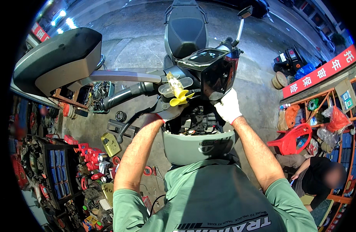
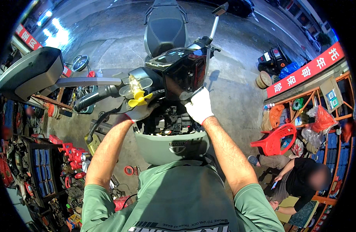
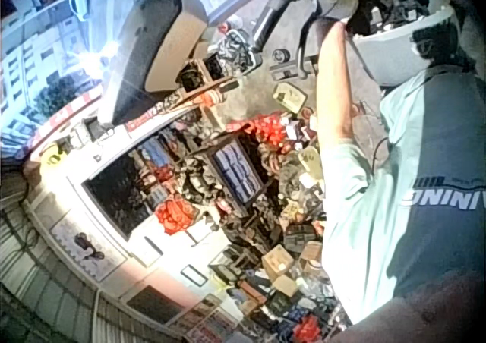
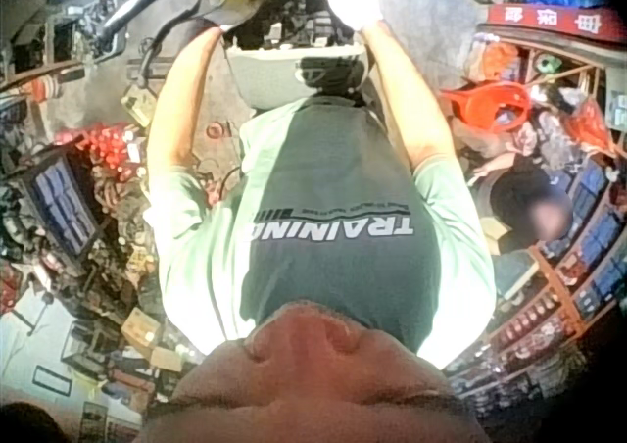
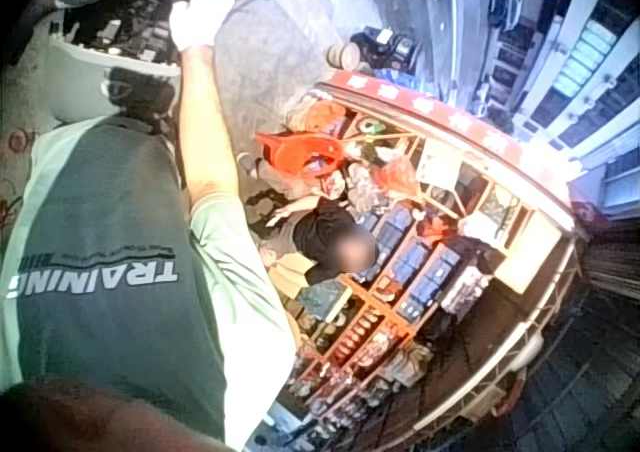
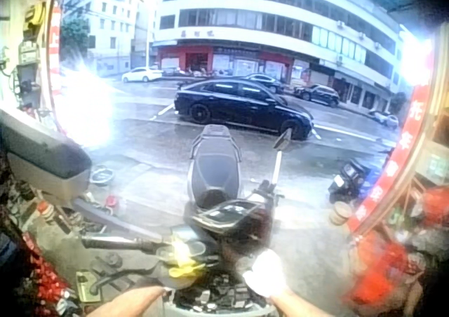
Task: The person manipulates the front plastic panel of a scooter, reaches for internal components and wiring, and uses pliers to work on the interior electrical connections.
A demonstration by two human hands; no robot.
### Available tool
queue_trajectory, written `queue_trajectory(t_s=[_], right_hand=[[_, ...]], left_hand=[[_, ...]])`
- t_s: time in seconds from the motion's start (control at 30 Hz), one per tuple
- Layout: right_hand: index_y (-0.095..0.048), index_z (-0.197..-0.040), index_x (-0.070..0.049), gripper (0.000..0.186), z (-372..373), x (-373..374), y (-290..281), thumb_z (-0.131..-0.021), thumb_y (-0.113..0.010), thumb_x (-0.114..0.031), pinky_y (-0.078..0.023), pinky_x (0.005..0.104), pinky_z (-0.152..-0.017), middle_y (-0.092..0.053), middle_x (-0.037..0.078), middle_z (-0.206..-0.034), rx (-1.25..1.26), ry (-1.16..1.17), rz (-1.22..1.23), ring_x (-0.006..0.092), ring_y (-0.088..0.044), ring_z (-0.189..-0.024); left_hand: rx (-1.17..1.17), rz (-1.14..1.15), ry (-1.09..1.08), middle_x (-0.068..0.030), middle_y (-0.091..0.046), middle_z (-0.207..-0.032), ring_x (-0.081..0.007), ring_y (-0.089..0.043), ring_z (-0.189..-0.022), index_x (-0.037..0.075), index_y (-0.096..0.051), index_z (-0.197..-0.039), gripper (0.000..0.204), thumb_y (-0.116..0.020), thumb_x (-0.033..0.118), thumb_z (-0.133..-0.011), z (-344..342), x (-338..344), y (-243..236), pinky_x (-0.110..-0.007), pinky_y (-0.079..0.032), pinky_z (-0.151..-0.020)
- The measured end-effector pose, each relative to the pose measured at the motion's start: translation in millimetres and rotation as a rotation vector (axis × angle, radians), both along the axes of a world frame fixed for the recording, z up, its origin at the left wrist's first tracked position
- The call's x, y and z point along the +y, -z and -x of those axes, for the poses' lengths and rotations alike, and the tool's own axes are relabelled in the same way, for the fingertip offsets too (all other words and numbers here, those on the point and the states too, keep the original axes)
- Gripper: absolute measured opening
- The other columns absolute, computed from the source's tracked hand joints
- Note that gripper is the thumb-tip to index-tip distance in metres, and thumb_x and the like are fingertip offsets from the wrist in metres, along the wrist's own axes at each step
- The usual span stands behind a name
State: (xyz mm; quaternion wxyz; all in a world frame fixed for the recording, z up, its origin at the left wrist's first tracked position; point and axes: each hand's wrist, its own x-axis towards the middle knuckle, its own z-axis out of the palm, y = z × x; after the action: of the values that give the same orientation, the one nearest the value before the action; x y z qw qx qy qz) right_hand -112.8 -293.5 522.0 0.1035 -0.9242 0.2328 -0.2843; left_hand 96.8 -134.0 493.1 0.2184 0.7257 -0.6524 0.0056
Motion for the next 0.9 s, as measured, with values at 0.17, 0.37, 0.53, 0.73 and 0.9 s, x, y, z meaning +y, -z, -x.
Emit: queue_trajectory(t_s=[0.17, 0.37, 0.53, 0.73, 0.9], right_hand=[[-0.061, -0.074, -0.005, 0.021, 3.1, 4.2, -13.8, -0.075, -0.064, -0.026, -0.042, 0.0431, -0.068, -0.06, 0.014, -0.071, 0.029, -0.008, -0.074, 0.0345, -0.057, -0.073], [-0.06, -0.073, -0.004, 0.022, 1.5, 5.7, -17.2, -0.075, -0.064, -0.026, -0.042, 0.0433, -0.068, -0.059, 0.014, -0.069, 0.009, -0.017, -0.078, 0.0353, -0.056, -0.073], [-0.06, -0.072, -0.004, 0.022, 5.4, -3.0, 0.5, -0.075, -0.064, -0.026, -0.042, 0.0437, -0.068, -0.059, 0.015, -0.07, 0.057, 0.012, -0.037, 0.0358, -0.056, -0.074], [-0.064, -0.08, -0.007, 0.018, 3.0, 7.5, -15.3, -0.072, -0.065, -0.023, -0.044, 0.0443, -0.073, -0.062, 0.014, -0.081, 0.035, -0.025, -0.087, 0.0358, -0.057, -0.081], [-0.066, -0.09, -0.01, 0.022, 4.0, 9.2, -8.7, -0.071, -0.066, -0.021, -0.044, 0.0441, -0.078, -0.063, 0.013, -0.091, 0.056, -0.035, -0.027, 0.0351, -0.056, -0.088]], left_hand=[[0.122, -0.205, -0.024, -0.0106, -0.064, -0.103, -0.0308, -0.061, -0.092, 0.01, -0.061, -0.106, 0.037, -0.064, 0.04, -0.083, 1.8, -8.0, 3.5, -0.04, -0.049, -0.08], [0.26, -0.08, -0.014, -0.0095, -0.064, -0.099, -0.0276, -0.062, -0.091, 0.007, -0.061, -0.103, 0.023, -0.063, 0.021, -0.085, 10.8, -2.0, 3.8, -0.038, -0.049, -0.08], [0.41, -0.159, 0.036, -0.0125, -0.062, -0.105, -0.0268, -0.057, -0.104, 0.006, -0.058, -0.112, 0.026, -0.06, 0.015, -0.087, 15.0, -3.7, -6.4, -0.035, -0.043, -0.092], [0.233, -0.049, -0.028, -0.0102, -0.058, -0.12, -0.0313, -0.051, -0.115, 0.01, -0.06, -0.116, 0.036, -0.065, 0.022, -0.082, -2.9, 9.5, 9.6, -0.04, -0.04, -0.099], [0.25, -0.102, -0.036, -0.0161, -0.05, -0.129, -0.0344, -0.044, -0.123, 0.009, -0.054, -0.123, 0.047, -0.062, 0.037, -0.086, -0.6, 15.8, -12.6, -0.042, -0.034, -0.103]])
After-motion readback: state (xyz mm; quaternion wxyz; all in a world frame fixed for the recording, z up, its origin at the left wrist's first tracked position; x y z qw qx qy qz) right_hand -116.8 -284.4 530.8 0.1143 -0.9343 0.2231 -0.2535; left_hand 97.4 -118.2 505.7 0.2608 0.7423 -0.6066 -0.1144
